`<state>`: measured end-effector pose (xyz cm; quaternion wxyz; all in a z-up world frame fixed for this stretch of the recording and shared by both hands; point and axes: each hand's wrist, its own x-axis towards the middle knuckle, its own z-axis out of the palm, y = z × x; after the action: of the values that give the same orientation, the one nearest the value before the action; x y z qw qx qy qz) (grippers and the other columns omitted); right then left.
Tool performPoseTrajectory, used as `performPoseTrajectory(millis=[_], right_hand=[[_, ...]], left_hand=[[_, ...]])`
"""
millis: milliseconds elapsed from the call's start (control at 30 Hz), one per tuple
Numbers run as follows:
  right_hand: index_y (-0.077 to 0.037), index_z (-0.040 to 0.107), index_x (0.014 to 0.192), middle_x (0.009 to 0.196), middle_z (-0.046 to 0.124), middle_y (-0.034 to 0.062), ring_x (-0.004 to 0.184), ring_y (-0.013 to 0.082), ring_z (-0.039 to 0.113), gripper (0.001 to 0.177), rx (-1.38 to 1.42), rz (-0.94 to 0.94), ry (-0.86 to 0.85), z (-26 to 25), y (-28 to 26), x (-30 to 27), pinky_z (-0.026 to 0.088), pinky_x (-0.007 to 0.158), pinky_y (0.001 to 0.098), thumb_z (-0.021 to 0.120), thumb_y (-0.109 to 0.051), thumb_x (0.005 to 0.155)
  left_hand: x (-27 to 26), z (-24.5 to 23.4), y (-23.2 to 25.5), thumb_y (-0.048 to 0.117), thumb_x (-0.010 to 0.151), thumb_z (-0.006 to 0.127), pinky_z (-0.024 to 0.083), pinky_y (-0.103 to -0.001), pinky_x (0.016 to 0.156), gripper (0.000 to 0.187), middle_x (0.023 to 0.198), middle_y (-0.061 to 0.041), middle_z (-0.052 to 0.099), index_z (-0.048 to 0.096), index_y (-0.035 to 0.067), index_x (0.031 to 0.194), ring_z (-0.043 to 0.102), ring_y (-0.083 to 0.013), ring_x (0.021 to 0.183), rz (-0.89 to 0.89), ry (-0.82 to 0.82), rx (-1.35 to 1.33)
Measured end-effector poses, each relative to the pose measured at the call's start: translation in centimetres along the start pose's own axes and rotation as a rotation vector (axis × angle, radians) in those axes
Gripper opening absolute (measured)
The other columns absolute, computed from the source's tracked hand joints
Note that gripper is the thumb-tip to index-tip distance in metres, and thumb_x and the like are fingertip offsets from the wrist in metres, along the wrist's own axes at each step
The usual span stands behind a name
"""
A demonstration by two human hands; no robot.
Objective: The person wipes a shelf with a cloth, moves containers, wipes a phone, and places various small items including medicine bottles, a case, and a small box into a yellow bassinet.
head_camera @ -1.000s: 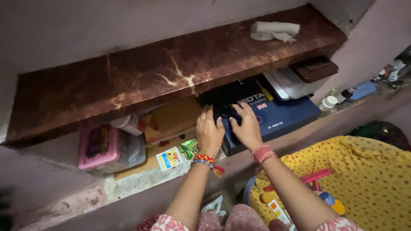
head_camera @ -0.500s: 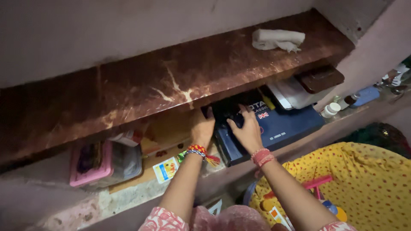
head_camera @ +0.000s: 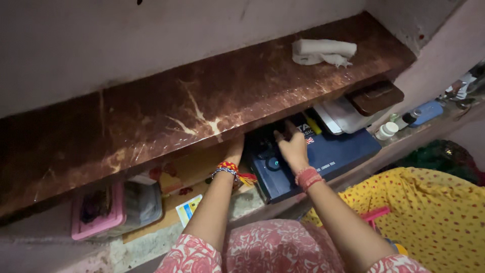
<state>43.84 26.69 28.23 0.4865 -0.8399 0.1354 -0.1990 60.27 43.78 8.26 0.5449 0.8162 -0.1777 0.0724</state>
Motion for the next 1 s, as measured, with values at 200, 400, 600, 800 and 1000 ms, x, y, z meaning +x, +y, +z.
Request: performPoseTrajectory(millis=[200,400,600,800,1000], right_hand=[[0.008,0.062,0.131,0.114,0.074,0.0214,0.094,0.0224,0.073,0.053,0.127,-0.097,0.030,1.1,1.9,1.1,0.056,0.081,0.0341,0.073,-0.021,0.088],[0.004,0.063,0.134,0.091,0.078,0.0205,0.078,0.0235,0.072,0.053,0.025,-0.003,0.011,0.3,0.5,-0.5,0.055,0.074,0.0347,0.073,-0.021,0.088],[0.002,0.065,0.131,0.099,0.076,0.0175,0.092,0.0215,0.076,0.049,0.049,-0.030,0.058,-1.2,0.0,-2.3,0.057,0.082,0.0341,0.074,-0.021,0.089],[-0.002,0.065,0.133,0.105,0.076,0.0179,0.093,0.0202,0.076,0.049,0.091,0.032,0.096,-3.1,0.1,-3.9,0.059,0.082,0.0314,0.075,-0.020,0.088],[0.003,0.067,0.127,0.107,0.077,0.0142,0.094,0.0147,0.075,0.045,0.177,-0.023,0.163,-4.9,1.7,-5.8,0.060,0.083,0.0284,0.076,-0.019,0.089]], left_hand=[[-0.9,-0.7,-0.3,0.031,0.108,0.037,0.041,-0.043,0.108,0.043,0.136,-0.021,0.063,0.062,0.002,0.127,0.056,-0.0327,0.124,0.049,0.106,0.198],[-1.7,-1.5,2.8,0.030,0.103,0.044,0.051,-0.052,0.085,0.038,0.107,-0.026,0.070,0.070,0.002,0.108,0.067,-0.0424,0.098,-0.137,0.129,0.579],[-5.0,-5.9,15.8,0.040,0.100,0.058,0.054,-0.056,0.081,0.043,0.096,-0.031,0.071,0.071,-0.001,0.103,0.069,-0.0479,0.092,-0.481,0.340,0.325],[-8.8,-8.4,24.5,0.016,0.081,0.070,0.053,-0.053,0.088,0.046,0.101,-0.029,0.071,0.071,0.009,0.126,0.067,-0.0469,0.098,-0.262,0.443,0.255],[-11.9,-7.9,27.8,0.011,0.080,0.074,0.054,-0.049,0.089,0.048,0.100,-0.025,0.073,0.071,0.010,0.128,0.070,-0.0424,0.098,-0.357,0.481,0.211]])
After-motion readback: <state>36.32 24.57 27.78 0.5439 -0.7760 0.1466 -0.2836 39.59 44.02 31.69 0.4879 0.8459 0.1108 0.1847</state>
